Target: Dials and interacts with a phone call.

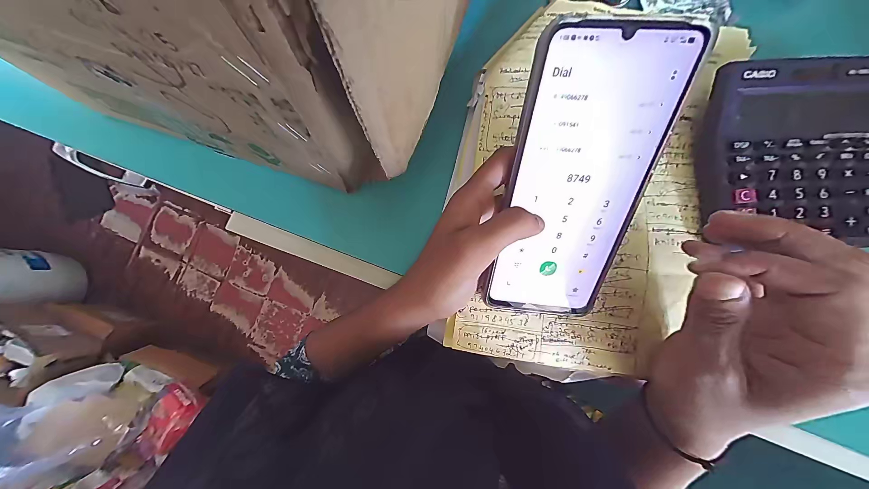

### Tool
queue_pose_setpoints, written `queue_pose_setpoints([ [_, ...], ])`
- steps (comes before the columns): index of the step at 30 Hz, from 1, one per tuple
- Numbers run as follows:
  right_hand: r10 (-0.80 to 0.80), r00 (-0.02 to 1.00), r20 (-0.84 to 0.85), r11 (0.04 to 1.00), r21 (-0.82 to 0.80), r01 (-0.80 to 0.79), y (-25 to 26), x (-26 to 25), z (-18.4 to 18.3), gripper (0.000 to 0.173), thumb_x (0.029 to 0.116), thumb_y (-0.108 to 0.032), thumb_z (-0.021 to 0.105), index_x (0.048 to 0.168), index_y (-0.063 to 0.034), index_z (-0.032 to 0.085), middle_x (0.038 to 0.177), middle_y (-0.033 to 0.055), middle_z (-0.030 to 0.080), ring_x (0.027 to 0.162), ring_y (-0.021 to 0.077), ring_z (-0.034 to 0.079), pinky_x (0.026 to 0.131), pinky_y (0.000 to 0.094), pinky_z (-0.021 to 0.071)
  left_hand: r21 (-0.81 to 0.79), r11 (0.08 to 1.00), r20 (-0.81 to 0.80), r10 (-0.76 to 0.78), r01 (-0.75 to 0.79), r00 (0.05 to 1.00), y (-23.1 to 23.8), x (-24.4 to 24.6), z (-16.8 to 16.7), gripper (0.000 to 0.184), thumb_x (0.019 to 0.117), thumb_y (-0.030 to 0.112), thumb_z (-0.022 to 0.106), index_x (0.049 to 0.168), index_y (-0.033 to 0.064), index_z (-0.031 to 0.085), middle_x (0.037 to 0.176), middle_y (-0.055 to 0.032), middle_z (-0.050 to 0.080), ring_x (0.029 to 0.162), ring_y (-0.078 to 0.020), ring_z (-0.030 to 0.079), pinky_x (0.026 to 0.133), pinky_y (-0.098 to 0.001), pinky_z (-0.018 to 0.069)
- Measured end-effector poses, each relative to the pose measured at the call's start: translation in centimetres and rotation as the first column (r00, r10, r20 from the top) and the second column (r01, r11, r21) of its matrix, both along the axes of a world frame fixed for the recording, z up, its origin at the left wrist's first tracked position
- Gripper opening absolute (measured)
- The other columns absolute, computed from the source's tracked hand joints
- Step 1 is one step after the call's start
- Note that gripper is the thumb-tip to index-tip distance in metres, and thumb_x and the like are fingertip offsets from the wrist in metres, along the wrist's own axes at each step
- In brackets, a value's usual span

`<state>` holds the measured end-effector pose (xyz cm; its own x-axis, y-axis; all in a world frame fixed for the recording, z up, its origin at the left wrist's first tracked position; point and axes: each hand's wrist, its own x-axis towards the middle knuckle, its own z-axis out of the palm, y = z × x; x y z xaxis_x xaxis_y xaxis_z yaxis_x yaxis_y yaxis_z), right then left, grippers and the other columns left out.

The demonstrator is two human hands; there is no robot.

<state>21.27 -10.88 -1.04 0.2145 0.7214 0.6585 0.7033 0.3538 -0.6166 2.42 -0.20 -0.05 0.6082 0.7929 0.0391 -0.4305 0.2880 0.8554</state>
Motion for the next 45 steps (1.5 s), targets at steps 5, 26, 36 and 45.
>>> queue_pose_setpoints([
  [5,0.021,0.999,0.041,1.000,0.004,-0.021,0.0,-0.2,0.2,0.033,0.1092,-0.025,0.043,0.109,-0.0048,0.068,0.127,0.0032,0.064,0.125,0.0110,0.057,0.105,0.0308,0.0471,-0.019,0.999,0.003,-0.029,0.029,1.000,-0.1,-0.1,-0.1,0.053,0.0917,-0.002,0.039,0.143,0.0067,0.037,0.114,-0.0052,0.064,0.095,-0.0090,0.069,0.079,-0.0282,0.0608],
  [26,0.008,0.928,0.374,0.991,-0.126,0.043,0.3,-1.1,0.3,0.046,0.1082,-0.044,0.039,0.130,-0.0126,0.065,0.157,0.0235,0.037,0.141,0.0314,0.039,0.111,0.0434,0.0329,-0.013,0.998,0.003,-0.056,0.056,0.998,0.0,-0.1,-0.3,0.054,0.0921,-0.001,0.039,0.146,0.0059,0.036,0.115,-0.0060,0.063,0.095,-0.0094,0.069,0.080,-0.0293,0.0603],
  [36,0.023,0.940,0.340,0.995,-0.098,0.012,0.2,-1.1,0.3,0.047,0.1092,-0.043,0.037,0.115,-0.0094,0.070,0.154,0.0230,0.039,0.144,0.0265,0.038,0.114,0.0383,0.0359,-0.016,0.999,-0.004,-0.050,0.050,0.999,0.0,-0.1,-0.2,0.051,0.0931,-0.001,0.038,0.144,0.0067,0.037,0.113,-0.0058,0.063,0.092,-0.0092,0.069,0.077,-0.0289,0.0607],
  [45,0.018,0.990,0.138,0.998,-0.060,-0.010,0.0,-0.2,0.5,0.046,0.1096,-0.039,0.036,0.120,-0.0034,0.063,0.149,0.0125,0.049,0.138,0.0172,0.048,0.111,0.0357,0.0431,-0.012,0.999,-0.035,-0.047,0.046,0.998,0.0,-0.1,0.0,0.053,0.0925,0.001,0.039,0.145,0.0077,0.037,0.114,-0.0062,0.064,0.093,-0.0098,0.069,0.077,-0.0296,0.0613],
])
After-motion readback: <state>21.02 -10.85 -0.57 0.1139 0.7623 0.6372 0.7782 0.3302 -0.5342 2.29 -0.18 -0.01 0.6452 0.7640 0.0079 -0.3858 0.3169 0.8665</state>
